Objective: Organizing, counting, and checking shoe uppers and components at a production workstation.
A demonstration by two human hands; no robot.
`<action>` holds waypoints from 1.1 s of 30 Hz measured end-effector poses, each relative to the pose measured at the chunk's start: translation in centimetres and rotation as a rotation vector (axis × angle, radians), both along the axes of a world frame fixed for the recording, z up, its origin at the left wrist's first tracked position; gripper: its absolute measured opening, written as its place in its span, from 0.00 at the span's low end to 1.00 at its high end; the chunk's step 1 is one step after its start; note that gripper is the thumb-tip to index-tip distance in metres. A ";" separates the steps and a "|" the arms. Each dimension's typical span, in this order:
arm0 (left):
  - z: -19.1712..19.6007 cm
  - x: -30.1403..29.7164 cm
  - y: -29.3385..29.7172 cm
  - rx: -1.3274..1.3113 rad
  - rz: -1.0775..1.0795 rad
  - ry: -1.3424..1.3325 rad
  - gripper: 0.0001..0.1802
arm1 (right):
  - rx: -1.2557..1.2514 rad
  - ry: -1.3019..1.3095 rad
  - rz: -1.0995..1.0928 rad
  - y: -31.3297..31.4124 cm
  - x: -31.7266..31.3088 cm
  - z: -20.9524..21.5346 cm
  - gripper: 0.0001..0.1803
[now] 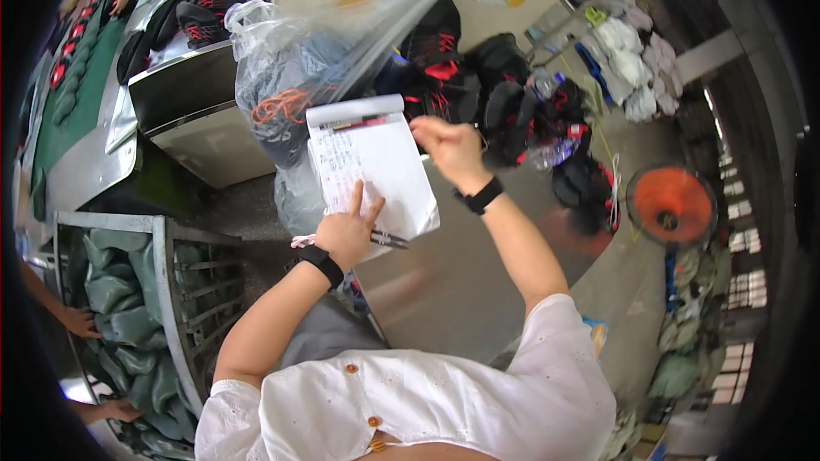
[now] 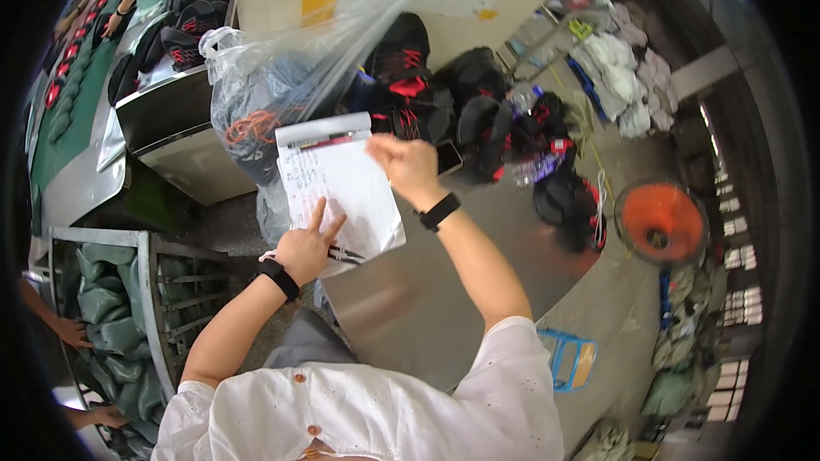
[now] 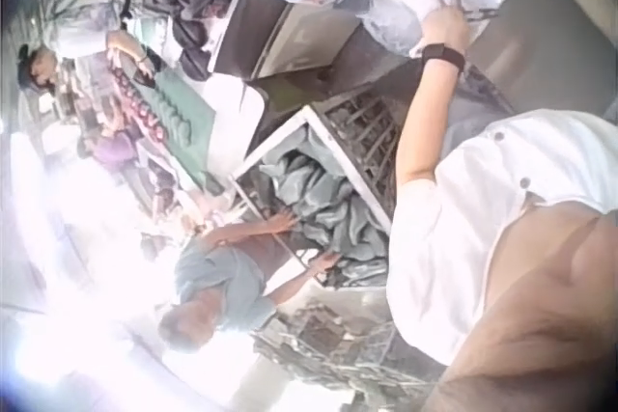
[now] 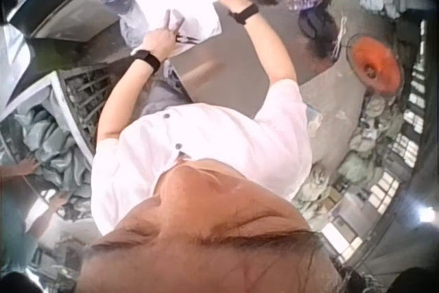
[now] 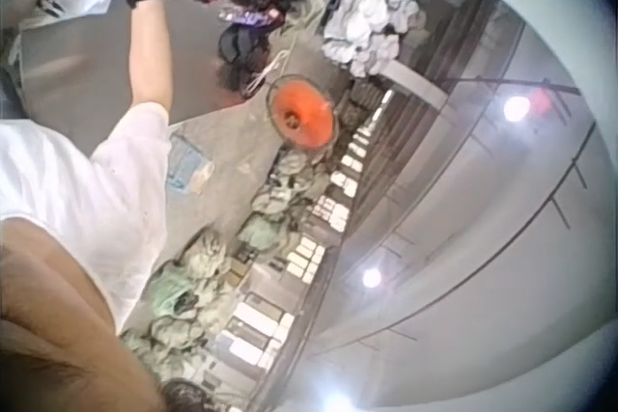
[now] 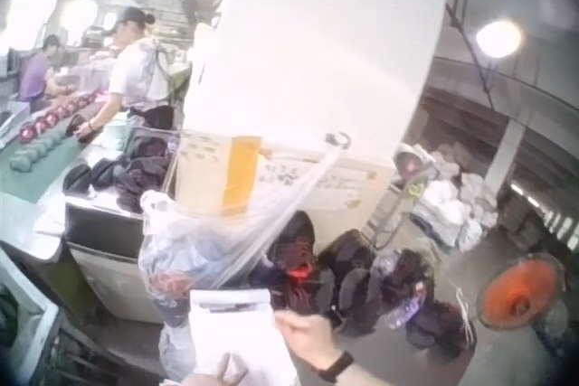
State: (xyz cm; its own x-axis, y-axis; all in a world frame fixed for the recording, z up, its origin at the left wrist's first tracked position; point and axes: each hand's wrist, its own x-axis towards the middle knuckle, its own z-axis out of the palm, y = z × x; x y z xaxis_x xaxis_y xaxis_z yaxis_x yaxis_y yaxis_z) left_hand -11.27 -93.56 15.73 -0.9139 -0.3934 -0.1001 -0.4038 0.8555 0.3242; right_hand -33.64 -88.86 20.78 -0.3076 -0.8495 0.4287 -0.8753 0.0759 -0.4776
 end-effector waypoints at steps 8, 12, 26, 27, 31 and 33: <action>-3.4 -0.4 0.4 -0.172 -0.044 -0.016 0.28 | 0.076 -0.183 0.461 -6.3 -0.9 -6.4 0.06; -2.2 -0.4 0.0 -0.204 -0.113 -0.045 0.26 | -0.019 -0.237 0.463 -6.4 -2.5 -7.1 0.06; -2.0 -4.0 -2.7 -0.003 -0.088 -0.029 0.22 | 0.008 0.362 0.462 -9.6 -3.7 -7.8 0.02; -1.6 -4.1 -3.1 0.003 -0.091 -0.003 0.21 | 0.027 0.309 0.427 -9.6 -3.8 -7.8 0.03; -1.0 -4.7 -4.4 0.059 -0.083 0.024 0.17 | 0.153 0.242 0.368 -9.3 -3.5 -7.4 0.07; -0.7 -5.2 -5.5 0.068 -0.099 -0.003 0.17 | 0.114 0.164 0.401 -9.2 -3.8 -6.8 0.07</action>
State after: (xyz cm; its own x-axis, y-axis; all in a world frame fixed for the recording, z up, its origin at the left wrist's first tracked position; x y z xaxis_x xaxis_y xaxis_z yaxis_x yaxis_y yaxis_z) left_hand -16.51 -99.02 15.04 -0.9476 -0.2936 -0.1260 -0.3194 0.8673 0.3817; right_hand -37.39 -98.01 13.94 0.1203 -0.9322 0.3413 -0.9098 -0.2411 -0.3379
